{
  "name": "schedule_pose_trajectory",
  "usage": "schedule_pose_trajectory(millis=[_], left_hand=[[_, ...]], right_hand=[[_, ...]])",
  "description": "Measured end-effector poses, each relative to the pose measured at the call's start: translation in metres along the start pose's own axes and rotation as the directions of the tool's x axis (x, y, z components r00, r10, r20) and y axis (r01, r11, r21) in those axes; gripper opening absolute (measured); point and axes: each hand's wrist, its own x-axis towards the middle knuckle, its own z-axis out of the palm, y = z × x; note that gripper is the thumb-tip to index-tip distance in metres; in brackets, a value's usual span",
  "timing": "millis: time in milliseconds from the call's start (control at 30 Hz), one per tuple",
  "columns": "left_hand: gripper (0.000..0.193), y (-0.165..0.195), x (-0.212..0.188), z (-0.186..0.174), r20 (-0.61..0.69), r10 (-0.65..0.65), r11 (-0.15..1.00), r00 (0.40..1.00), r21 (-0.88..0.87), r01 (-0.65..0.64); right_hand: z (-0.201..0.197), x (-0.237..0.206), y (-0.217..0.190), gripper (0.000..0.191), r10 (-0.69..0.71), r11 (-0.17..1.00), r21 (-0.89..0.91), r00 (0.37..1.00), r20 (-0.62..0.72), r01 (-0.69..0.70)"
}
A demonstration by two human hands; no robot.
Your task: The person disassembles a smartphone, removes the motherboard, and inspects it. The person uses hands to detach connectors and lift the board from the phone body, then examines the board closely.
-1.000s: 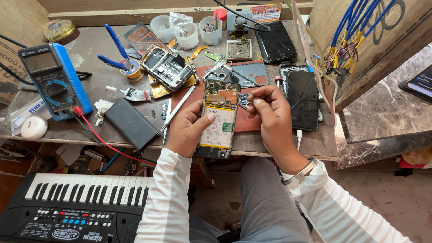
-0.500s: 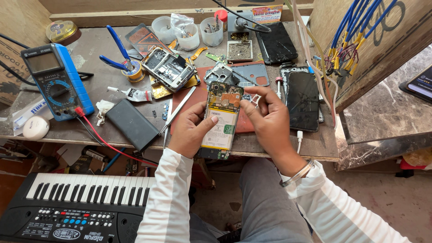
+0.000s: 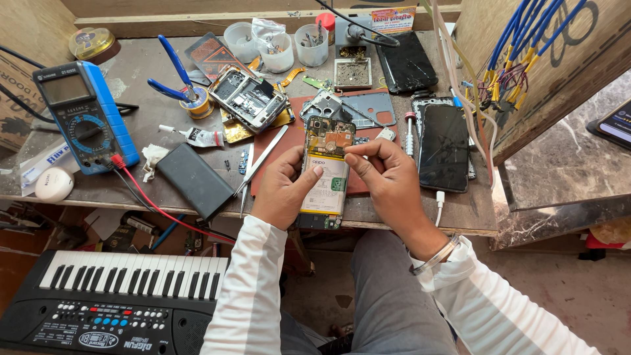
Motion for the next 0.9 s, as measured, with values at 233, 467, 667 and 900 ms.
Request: schedule_pose_trajectory(millis=[233,467,667,900], left_hand=[[0.036,-0.004,0.001,-0.004,-0.026,0.012,0.994,1.000,-0.108,-0.015],[0.040,-0.004,0.000,-0.007,-0.056,-0.014,0.979,0.998,-0.204,0.003],[0.042,-0.001,-0.001,-0.006,-0.048,-0.006,0.975,0.999,-0.220,-0.005],[0.043,0.001,-0.001,-0.005,-0.055,-0.009,0.992,0.998,-0.126,0.002]], right_hand=[[-0.011,-0.002,-0.002,0.011,-0.076,0.994,0.073,0.997,-0.013,0.077],[-0.011,0.001,-0.005,0.048,-0.032,0.981,0.191,0.999,-0.026,0.036],[-0.010,0.002,-0.002,0.048,-0.060,0.983,0.172,0.997,-0.043,0.066],[-0.003,0.005,0.001,0.040,-0.119,0.993,0.000,0.990,-0.070,0.119]])
